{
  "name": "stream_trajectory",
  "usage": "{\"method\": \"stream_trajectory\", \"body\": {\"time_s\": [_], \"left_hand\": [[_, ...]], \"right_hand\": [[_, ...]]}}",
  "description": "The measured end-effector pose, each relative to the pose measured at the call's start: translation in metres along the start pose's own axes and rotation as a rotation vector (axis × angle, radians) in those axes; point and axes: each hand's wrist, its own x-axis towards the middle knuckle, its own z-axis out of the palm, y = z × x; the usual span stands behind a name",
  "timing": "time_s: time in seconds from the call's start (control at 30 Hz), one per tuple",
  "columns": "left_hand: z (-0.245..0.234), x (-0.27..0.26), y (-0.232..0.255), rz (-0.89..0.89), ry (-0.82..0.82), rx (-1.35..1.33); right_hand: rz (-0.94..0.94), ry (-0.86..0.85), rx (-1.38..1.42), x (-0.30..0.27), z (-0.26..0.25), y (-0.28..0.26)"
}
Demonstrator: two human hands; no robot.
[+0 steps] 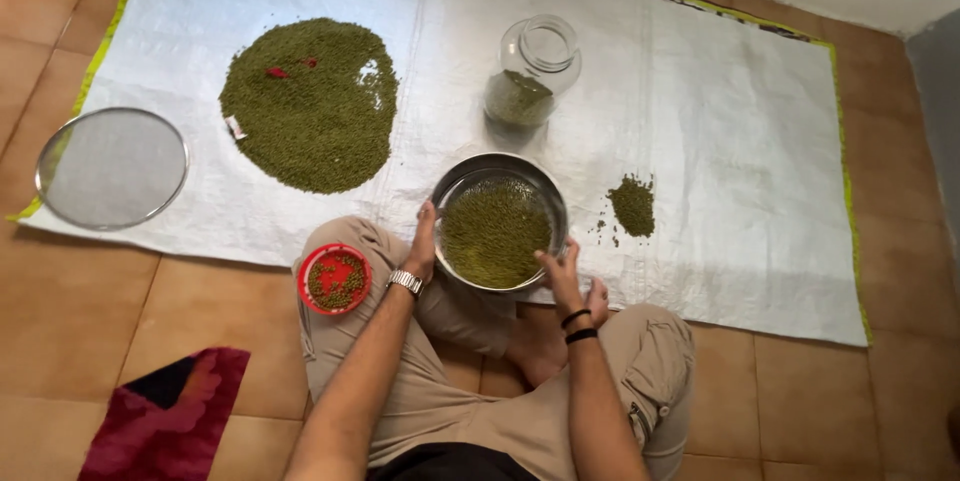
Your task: The person sits on the floor and sorts green lentils by hand, picking out debris and transferring the lentils into a sieve and a glass jar. They repeatedly sift and shake the sieve to separate the lentils from smaller particles.
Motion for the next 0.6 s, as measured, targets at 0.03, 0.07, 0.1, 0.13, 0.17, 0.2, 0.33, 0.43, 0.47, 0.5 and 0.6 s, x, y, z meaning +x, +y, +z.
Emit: {"method": "stream_trajectory", "body": {"time_s": [0.03,0.07,0.1,0.13,0.17,0.2,0.33,0.43,0.47,0.5,0.6], "left_hand": [[0.000,0.000,-0.002,0.105,-0.042,0.138],[0.000,-0.004,0.000,0.208,-0.084,0.277],[-0.002,-0.009,0.004,0.085,-0.191,0.203],[-0.004,-0.017,0.008,-0.038,-0.297,0.127],[0.000,-0.019,0.012,-0.153,-0.406,0.043],[0.003,-0.019,0.018,-0.145,-0.353,0.036],[0.008,-0.017,0.026,-0.109,-0.087,-0.014],[0.006,-0.021,0.030,-0.117,-0.145,0.028],[0.003,-0.025,0.032,-0.127,-0.212,0.060],[0.005,-0.027,0.033,-0.116,-0.261,0.060],[0.011,-0.032,0.025,-0.063,-0.286,0.010]], "right_hand": [[-0.006,-0.016,0.032,0.002,-0.002,0.002],[-0.009,0.024,0.106,0.006,-0.012,-0.001],[-0.018,0.070,0.187,0.013,-0.024,-0.009],[-0.026,0.118,0.267,0.016,-0.034,-0.015],[-0.039,0.083,0.319,0.016,-0.040,-0.019],[-0.052,0.048,0.371,0.013,-0.039,-0.021],[-0.016,0.055,-0.020,-0.019,0.003,-0.020],[0.046,0.120,-0.093,-0.023,0.003,-0.040],[0.015,0.097,0.081,-0.021,-0.003,-0.042],[-0.008,0.090,0.247,-0.014,-0.014,-0.046],[-0.015,0.111,0.279,-0.003,-0.035,-0.034]]}}
